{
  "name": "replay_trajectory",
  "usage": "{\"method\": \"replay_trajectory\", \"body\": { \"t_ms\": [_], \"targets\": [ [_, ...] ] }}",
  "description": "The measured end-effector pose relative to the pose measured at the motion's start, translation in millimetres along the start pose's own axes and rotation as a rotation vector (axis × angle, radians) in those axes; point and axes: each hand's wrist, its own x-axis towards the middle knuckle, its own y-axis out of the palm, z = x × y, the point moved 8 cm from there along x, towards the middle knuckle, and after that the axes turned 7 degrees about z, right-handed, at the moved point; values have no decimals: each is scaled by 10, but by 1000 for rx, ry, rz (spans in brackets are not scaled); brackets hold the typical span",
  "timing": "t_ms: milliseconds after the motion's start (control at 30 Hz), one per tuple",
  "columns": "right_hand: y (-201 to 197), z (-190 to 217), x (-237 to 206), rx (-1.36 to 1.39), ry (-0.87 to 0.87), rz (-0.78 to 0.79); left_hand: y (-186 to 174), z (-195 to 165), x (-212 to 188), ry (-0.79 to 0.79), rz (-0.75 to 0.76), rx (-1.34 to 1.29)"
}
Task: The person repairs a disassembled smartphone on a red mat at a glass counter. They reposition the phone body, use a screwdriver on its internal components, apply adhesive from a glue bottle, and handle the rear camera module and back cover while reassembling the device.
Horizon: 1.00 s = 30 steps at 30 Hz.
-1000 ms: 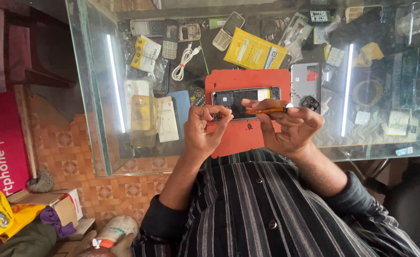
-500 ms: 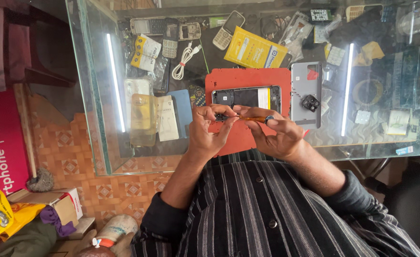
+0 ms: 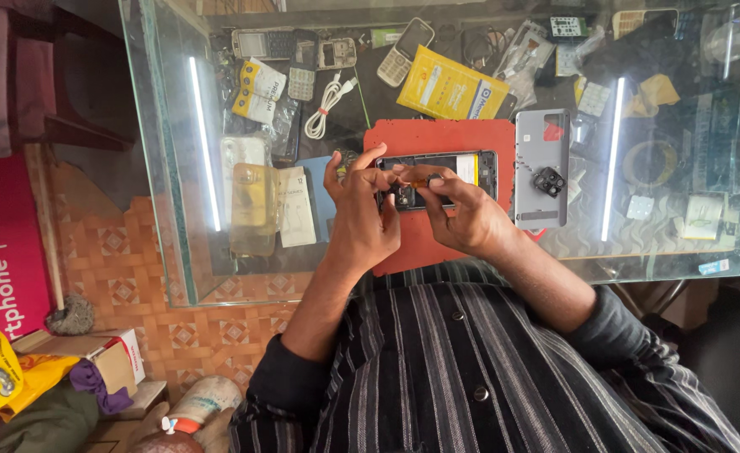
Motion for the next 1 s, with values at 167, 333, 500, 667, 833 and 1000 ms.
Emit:
{"method": "replay_trajectory", "body": {
  "t_ms": [167, 333, 500, 667, 833, 1000],
  "targets": [
    [4, 2, 2, -2, -7, -14, 18, 27, -18, -16, 9, -11],
    [24, 20, 5, -144, -7, 45, 22, 20, -33, -21, 8, -14],
    [22, 12, -23, -131, -12, 10, 12, 0, -34, -14, -5, -12],
    [27, -27, -57, 21, -5, -27, 8, -7, -39, -17, 6, -16],
    [38, -25, -53, -16, 8, -3, 3, -6, -40, -18, 12, -37],
    [27, -12, -58, -13, -4, 3, 13, -8, -45, -11, 15, -35]
  ]
}}
